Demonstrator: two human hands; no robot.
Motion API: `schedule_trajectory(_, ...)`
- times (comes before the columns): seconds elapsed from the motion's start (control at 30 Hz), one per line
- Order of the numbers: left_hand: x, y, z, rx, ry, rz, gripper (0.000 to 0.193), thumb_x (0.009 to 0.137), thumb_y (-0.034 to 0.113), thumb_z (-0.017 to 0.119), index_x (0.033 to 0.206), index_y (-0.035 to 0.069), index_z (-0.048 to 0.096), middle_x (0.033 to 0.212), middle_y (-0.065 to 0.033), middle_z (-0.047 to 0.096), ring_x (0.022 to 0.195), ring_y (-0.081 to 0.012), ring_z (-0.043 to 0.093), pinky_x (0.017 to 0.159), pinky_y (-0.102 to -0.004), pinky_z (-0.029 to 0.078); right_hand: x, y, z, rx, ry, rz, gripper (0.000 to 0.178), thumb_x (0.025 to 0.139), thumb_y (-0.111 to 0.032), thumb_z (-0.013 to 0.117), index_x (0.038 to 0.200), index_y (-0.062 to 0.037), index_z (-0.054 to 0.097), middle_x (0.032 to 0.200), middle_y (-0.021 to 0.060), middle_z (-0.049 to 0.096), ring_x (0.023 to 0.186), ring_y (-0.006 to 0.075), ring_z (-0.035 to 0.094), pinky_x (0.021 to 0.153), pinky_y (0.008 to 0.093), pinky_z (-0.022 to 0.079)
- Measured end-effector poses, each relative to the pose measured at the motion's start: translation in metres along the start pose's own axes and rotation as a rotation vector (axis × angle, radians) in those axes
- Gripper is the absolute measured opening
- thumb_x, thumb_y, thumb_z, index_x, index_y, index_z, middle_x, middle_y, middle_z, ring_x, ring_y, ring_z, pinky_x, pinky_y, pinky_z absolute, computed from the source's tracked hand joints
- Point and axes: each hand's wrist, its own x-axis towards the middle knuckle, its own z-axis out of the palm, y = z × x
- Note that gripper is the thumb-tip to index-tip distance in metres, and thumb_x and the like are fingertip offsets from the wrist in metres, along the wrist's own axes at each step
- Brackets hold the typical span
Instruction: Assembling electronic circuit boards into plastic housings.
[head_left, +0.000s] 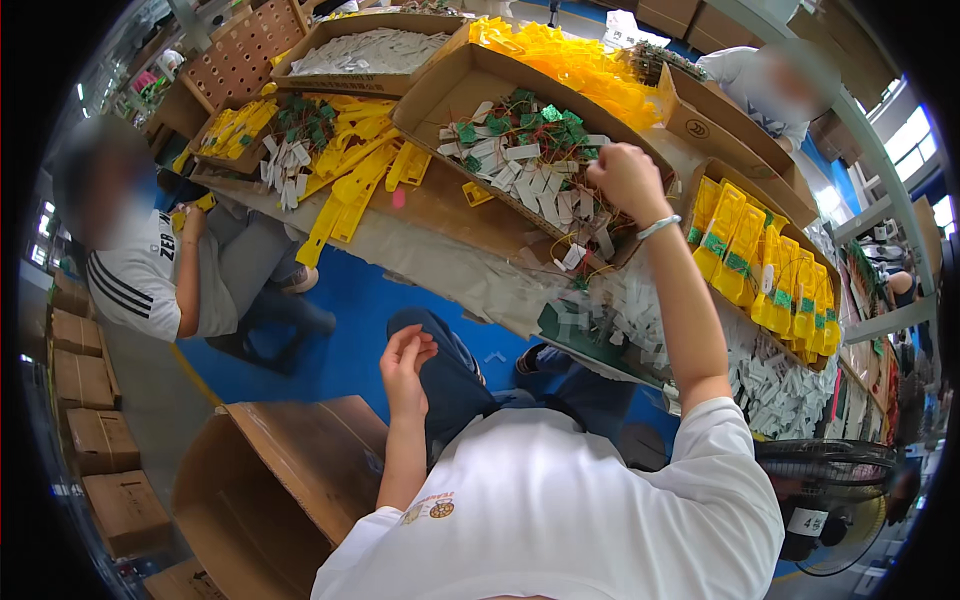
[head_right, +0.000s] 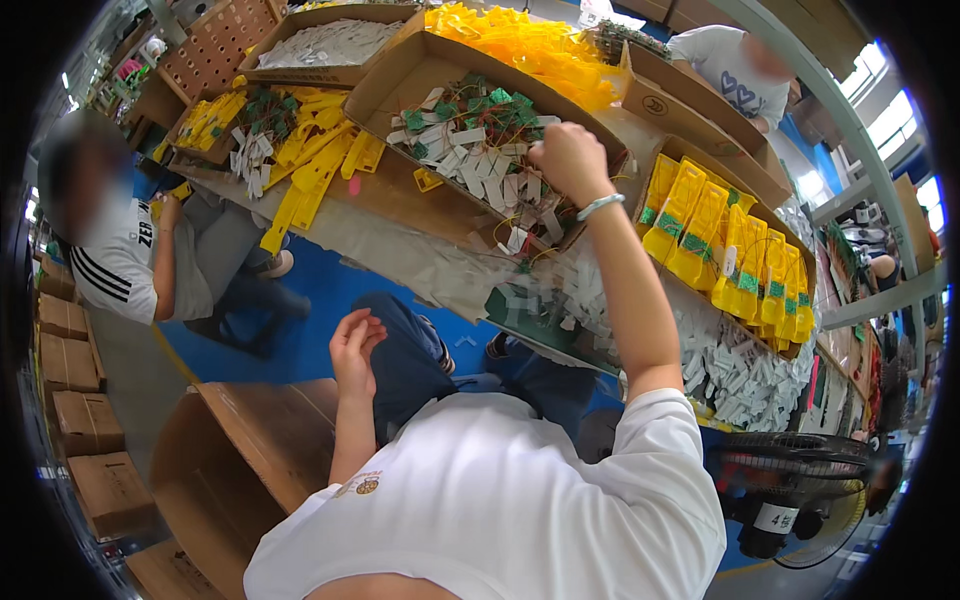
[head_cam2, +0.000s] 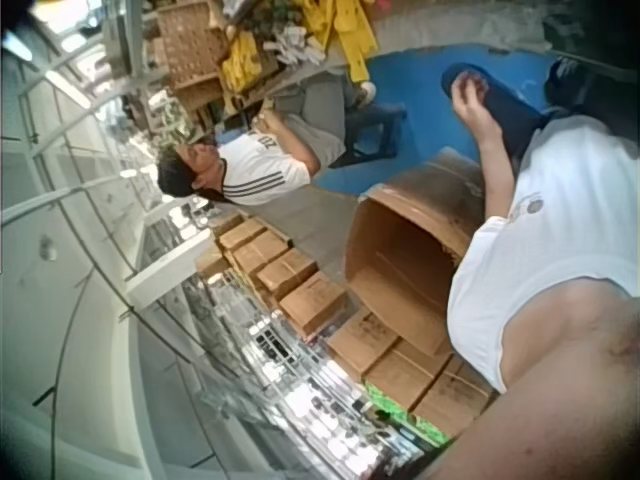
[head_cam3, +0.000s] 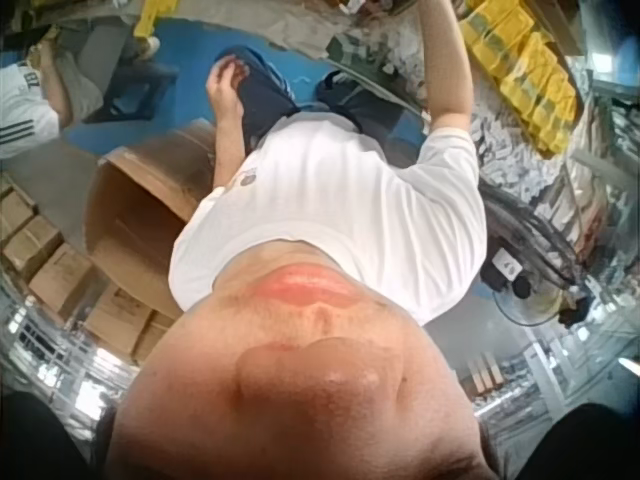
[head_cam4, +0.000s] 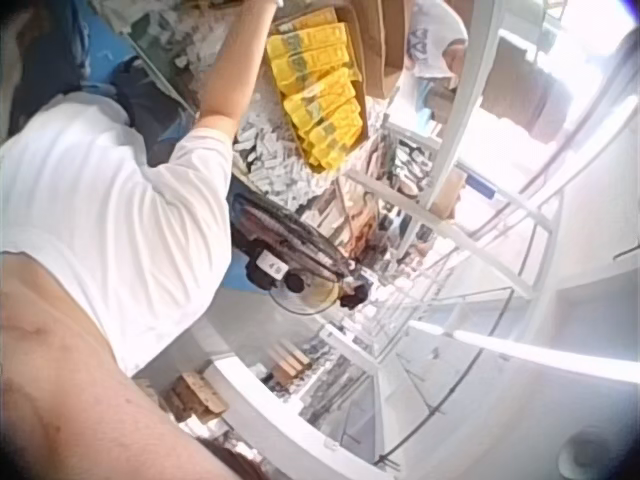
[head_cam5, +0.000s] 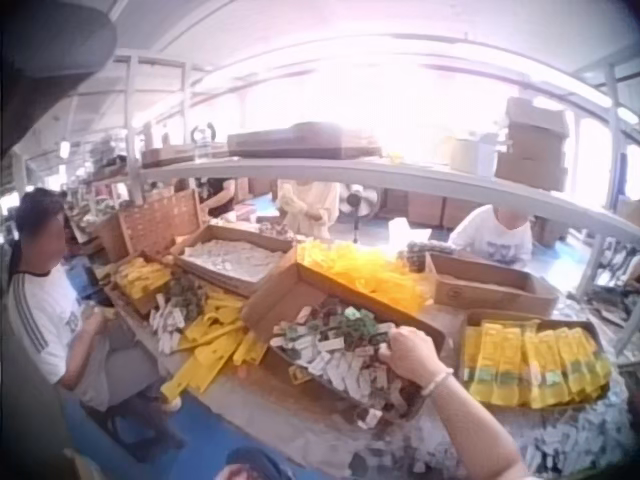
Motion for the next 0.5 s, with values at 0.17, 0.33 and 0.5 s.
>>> schedule_trajectory(0.17, 0.007, 0.017, 0.038, -0.019, -0.129, 0.005, 0.019, 0.092, 0.008, 0.054, 0.107, -0.001, 0.061, 0.092, -0.0095, 0.064, 0.083, -0.0174, 0.063, 0.078, -0.0296, 0.052, 0.007, 0.032, -0.035, 0.186, 0.173, -0.048, 0.029, 0.085, -0.026, 0.057, 0.086, 0.0026, 0.064, 0.082, 0.0219, 0.065, 0.081, 0.0359, 0.064, 0.075, 0.041, 0.049)
schedule_trajectory(0.33, 0.002, 0.02, 0.096, -0.113, -0.357, -0.072, 0.021, 0.091, 0.006, 0.053, 0.108, -0.002, 0.061, 0.092, -0.0095, 0.064, 0.084, -0.0177, 0.063, 0.079, -0.0304, 0.051, -0.033, 0.028, -0.07, 0.347, 0.148, -0.14, 0.025, 0.088, -0.019, 0.053, 0.084, 0.0038, 0.063, 0.083, 0.0195, 0.064, 0.083, 0.0373, 0.061, 0.079, 0.0428, 0.047)
schedule_trajectory(0.5, -0.01, 0.006, 0.137, -0.114, -0.651, -0.198, 0.02, 0.091, 0.007, 0.054, 0.109, 0.0, 0.061, 0.093, -0.0096, 0.064, 0.085, -0.0178, 0.063, 0.081, -0.0305, 0.051, -0.064, 0.043, -0.076, 0.056, 0.438, -0.375, 0.015, 0.088, -0.013, 0.059, 0.089, 0.002, 0.062, 0.083, 0.0139, 0.064, 0.08, 0.0312, 0.062, 0.077, 0.036, 0.049)
